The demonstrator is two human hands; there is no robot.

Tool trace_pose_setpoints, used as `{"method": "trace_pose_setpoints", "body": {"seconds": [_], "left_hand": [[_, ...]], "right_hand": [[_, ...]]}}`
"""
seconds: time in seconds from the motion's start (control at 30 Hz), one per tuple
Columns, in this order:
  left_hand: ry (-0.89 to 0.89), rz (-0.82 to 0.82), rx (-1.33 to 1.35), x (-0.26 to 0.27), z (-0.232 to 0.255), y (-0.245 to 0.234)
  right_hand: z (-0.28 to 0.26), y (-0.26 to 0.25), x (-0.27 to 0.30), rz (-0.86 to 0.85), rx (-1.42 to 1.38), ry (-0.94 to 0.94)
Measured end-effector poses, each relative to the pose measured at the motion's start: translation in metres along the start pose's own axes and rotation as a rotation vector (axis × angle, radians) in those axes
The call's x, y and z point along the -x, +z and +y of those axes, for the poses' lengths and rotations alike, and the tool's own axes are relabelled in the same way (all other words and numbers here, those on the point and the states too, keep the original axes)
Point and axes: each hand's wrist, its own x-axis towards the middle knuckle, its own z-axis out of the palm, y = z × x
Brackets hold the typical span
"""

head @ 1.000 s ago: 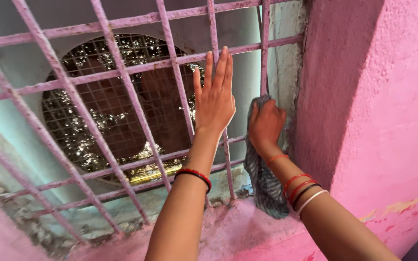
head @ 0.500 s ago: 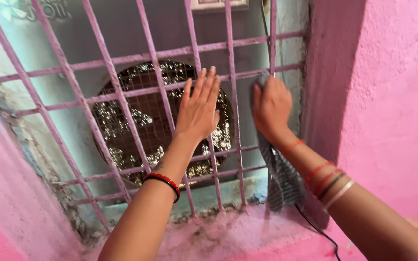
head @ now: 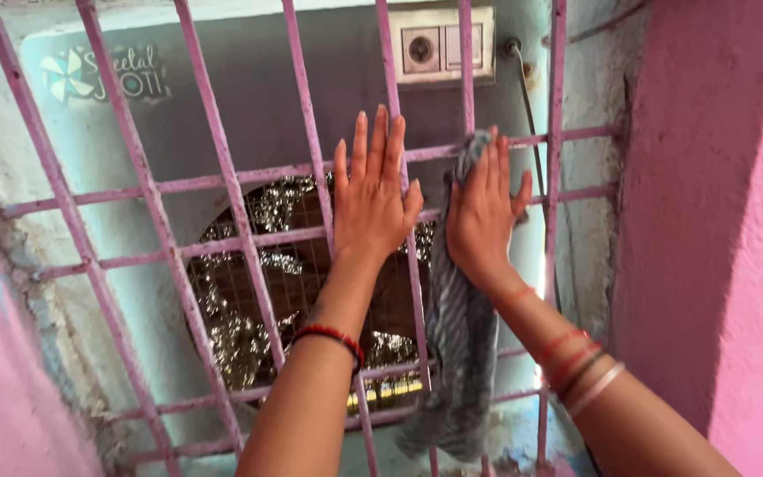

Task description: The person wipes the pink metal window grille with a cloth, cleaning the bars and the surrounding wall area. The person uses both hands to maneuver the cloth around the grille structure.

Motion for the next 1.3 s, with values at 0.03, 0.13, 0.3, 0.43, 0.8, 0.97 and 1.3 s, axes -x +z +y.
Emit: {"method": "trace_pose_setpoints", "body": {"seconds": [0.03, 0.13, 0.3, 0.43, 0.8, 0.97, 1.3], "left_hand": [[0.002, 0.007, 0.006, -0.004, -0.002, 0.002], [-0.006, -0.005, 0.009, -0.002, -0.004, 0.006], [0.001, 0.011, -0.009, -0.002, -0.004, 0.009], [0.007, 0.012, -0.005, -0.003, -0.001, 0.008], [-0.11, 0.152, 0.185, -0.079, 0.019, 0.006], [0.001, 0.346, 0.218, -0.111, 0.008, 0.012], [0.02, 0.441, 0.259, -0.106, -0.001, 0.029]], "right_hand": [[0.0, -0.002, -0.002, 0.013, 0.02, -0.023], [0.002, 0.008, -0.036, 0.027, 0.042, -0.025], [0.004, 0.039, -0.138, -0.017, -0.031, 0.091], [0.01, 0.029, -0.118, 0.061, -0.051, -0.093], [0.003, 0.018, -0.109, -0.042, 0.044, -0.047], [-0.004, 0.042, -0.187, 0.296, 0.253, -0.174], [0.007, 0.055, -0.186, 0.286, 0.157, -0.146]]}}
